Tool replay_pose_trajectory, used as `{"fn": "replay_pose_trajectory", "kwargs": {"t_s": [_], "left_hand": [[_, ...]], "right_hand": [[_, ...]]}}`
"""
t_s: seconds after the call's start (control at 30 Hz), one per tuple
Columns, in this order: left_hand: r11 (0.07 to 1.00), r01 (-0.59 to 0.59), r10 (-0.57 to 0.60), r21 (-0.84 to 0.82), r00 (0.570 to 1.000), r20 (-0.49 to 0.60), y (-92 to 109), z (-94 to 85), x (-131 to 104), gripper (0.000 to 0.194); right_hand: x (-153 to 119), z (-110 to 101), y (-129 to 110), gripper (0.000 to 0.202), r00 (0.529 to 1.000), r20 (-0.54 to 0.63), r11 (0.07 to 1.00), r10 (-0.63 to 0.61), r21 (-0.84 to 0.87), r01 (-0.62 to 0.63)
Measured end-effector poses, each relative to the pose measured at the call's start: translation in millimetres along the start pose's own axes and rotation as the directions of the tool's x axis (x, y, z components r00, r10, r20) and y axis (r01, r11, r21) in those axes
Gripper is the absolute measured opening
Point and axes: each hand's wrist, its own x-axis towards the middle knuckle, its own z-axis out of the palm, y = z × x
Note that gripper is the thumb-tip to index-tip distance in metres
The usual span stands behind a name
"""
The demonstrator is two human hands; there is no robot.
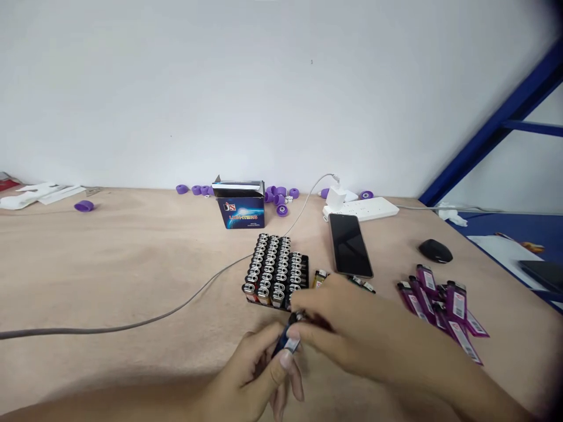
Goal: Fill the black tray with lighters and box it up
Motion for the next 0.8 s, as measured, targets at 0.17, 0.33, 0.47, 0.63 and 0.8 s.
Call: {"fn": "replay_pose_trajectory", "kwargs": {"t_s": [0.17, 0.33, 0.47, 0.63, 0.8], "left_hand": [[0.989, -0.007, 0.006, 0.149, 1.0, 0.01, -0.8, 0.9, -2.7, 0.045], [0.904, -0.167, 0.175, 0.394, 0.984, 0.016, -6.5, -0.8, -10.1, 0.029], [0.692, -0.322, 0.407, 0.646, 0.913, 0.019, -7.7, -9.8, -4.3, 0.064], [0.557, -0.295, 0.416, 0.776, 0.908, 0.047, -2.5, -20.8, 12.1, 0.066], [0.54, -0.281, 0.398, 0.793, 0.916, 0.053, -0.3, -18.9, 13.8, 0.065]], "right_hand": [[0.8, -37.7, 39.7, 0.02, 0.957, -0.151, 0.942, 0.246, 0.27, -0.199], [14.0, -27.8, 75.2, 0.008, 0.835, -0.352, 0.877, 0.424, 0.39, -0.28], [27.5, -0.4, 85.8, 0.011, 0.844, -0.393, 0.918, 0.364, 0.305, -0.254], [34.2, 16.9, 86.6, 0.014, 0.877, -0.399, 0.954, 0.269, 0.234, -0.187], [37.3, 23.4, 84.3, 0.013, 0.907, -0.36, 0.971, 0.219, 0.172, -0.166]]}}
